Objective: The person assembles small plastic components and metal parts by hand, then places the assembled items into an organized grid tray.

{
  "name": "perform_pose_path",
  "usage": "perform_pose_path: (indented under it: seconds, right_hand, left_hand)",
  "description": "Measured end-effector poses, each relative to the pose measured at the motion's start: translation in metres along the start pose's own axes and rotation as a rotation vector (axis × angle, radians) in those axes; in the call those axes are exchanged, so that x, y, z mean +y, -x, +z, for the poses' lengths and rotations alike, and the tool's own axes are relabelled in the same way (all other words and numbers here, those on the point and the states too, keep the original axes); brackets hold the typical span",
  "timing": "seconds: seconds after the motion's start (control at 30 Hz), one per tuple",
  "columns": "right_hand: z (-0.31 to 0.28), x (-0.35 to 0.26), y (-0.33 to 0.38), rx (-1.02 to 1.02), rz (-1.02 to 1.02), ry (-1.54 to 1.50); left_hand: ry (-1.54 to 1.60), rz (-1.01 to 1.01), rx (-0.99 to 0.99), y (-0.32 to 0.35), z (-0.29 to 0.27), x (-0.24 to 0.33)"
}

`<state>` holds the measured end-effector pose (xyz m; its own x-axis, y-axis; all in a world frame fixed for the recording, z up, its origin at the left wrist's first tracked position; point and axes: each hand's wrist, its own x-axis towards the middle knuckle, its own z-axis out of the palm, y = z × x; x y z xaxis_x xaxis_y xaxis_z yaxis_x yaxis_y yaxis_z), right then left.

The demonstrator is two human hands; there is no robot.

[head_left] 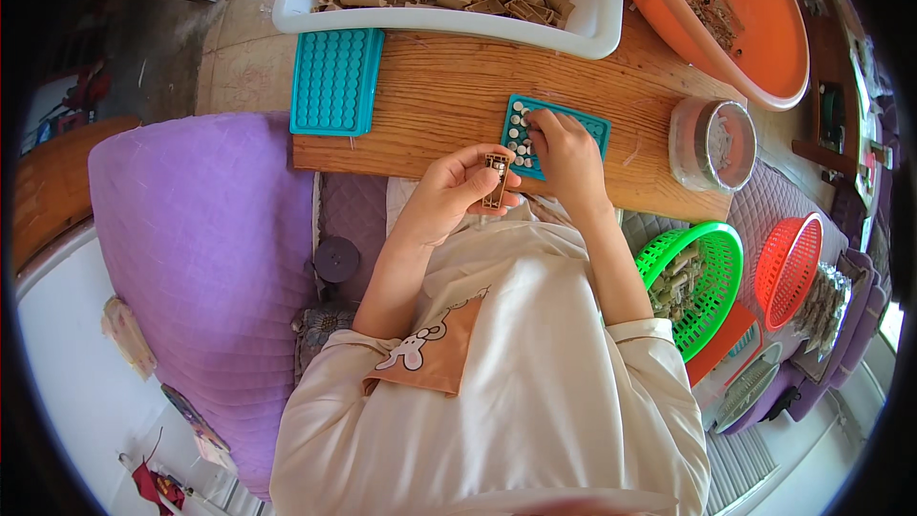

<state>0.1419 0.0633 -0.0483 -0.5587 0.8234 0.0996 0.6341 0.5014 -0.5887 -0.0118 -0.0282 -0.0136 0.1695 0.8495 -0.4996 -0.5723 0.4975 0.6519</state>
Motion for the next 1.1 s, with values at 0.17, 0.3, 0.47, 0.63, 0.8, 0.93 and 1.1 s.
perform_pose_path:
  seconds: [0.17, 0.3, 0.47, 0.63, 0.8, 0.93, 1.1]
  right_hand:
    - [0.001, 0.0, -0.002, 0.016, -0.014, -0.024]
    - [0.001, -0.003, -0.005, 0.09, 0.058, -0.21]
    - [-0.025, -0.042, 0.01, 0.28, -0.022, -0.365]
    - [-0.028, -0.055, 0.015, 0.273, -0.213, -0.367]
    - [-0.034, -0.049, 0.017, 0.184, -0.264, -0.337]
    - [-0.03, -0.051, 0.023, 0.347, -0.339, -0.273]
    - [-0.03, -0.05, 0.025, 0.394, -0.329, -0.269]
  left_hand:
    - [0.044, 0.006, -0.019, 0.0, -0.002, -0.003]
    - [0.037, -0.004, -0.02, 0.001, -0.003, -0.001]
    - [0.003, -0.005, 0.005, 0.005, 0.0, 0.002]
    - [-0.001, 0.083, -0.025, 0.005, 0.007, -0.001]
    - [-0.057, 0.024, 0.045, 0.007, 0.014, -0.001]
    - [-0.014, 0.046, 0.021, 0.006, 0.023, 0.002]
    - [-0.1, 0.075, 0.046, 0.004, 0.03, 0.006]
